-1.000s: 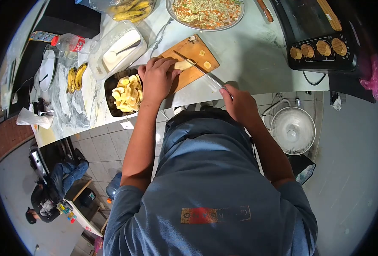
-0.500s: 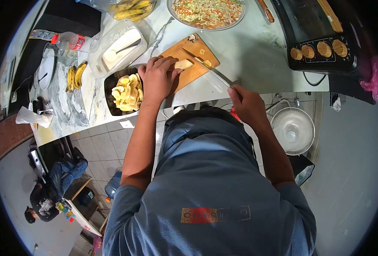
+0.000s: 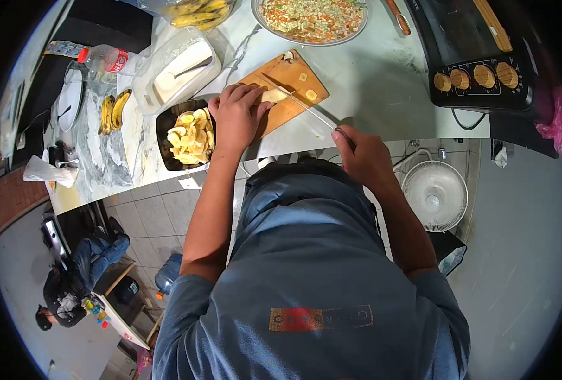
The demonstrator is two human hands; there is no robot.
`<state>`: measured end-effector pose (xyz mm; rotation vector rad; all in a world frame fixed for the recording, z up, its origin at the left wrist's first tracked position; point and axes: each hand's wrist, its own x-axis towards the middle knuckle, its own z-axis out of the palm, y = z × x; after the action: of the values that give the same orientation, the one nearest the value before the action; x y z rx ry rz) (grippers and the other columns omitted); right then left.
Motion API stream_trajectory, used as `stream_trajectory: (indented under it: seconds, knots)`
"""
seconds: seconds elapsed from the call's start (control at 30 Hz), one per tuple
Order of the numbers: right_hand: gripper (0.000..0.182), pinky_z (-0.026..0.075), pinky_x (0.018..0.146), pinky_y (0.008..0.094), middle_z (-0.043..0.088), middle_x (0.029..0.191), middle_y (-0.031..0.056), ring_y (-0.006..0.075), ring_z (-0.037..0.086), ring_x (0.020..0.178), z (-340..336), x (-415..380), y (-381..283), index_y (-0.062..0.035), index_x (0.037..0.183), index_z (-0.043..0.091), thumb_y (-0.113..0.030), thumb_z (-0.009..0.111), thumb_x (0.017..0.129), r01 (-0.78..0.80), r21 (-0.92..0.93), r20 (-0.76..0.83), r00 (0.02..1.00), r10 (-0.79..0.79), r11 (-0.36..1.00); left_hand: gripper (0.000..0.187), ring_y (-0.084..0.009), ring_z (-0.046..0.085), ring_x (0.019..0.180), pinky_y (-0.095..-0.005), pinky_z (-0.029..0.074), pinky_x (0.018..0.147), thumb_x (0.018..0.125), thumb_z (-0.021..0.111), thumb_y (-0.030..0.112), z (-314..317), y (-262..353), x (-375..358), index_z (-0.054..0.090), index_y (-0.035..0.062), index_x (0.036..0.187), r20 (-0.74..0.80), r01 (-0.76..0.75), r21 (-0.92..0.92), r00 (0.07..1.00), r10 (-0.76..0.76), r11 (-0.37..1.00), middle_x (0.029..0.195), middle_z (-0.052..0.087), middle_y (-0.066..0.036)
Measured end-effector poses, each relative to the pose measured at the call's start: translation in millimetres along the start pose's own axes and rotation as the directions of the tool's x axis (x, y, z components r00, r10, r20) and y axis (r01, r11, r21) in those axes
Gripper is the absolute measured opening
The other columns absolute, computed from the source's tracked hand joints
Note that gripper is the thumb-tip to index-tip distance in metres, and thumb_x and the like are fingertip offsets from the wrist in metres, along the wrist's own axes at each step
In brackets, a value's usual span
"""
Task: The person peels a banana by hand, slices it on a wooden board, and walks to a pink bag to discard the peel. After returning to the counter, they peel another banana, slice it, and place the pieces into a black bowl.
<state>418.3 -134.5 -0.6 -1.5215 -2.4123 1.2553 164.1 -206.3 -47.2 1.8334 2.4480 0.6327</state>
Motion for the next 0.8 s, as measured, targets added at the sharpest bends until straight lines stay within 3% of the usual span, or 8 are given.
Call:
stream_trajectory:
  seconds: [0.23,0.8]
  knots:
    - [0.032,0.047,0.065,0.0481,0.065,0.071,0.0168,0.0389,0.063,0.072,-1.6,-1.1,-4.8,-0.0099,0.094,0.066,-0.039,0.052,0.095,0.015,-0.038,-0.008,1.000,-0.015,0.999,0.032,-0.0210,0.056,0.111,-0.0468,0.033,0.091,0.079,0.074,0.036,1.9,-2.9,-0.2,0.072,0.0174,0.105,0.011,-0.006,0.022,1.000,0.005,1.000,0.109,0.068,0.001]
    - [0.032,0.048,0.064,0.0495,0.065,0.070,0.0179,0.0403,0.064,0.072,-0.3,-0.1,-1.5,-0.0104,0.097,0.066,-0.040,0.052,0.095,0.019,-0.057,0.010,1.000,-0.018,0.998,0.031,-0.0204,0.055,0.109,-0.0468,0.032,0.091,0.078,0.075,0.033,1.3,-1.7,0.5,0.073,0.0144,0.102,-0.002,-0.004,0.013,1.000,0.004,1.000,0.105,0.069,0.000]
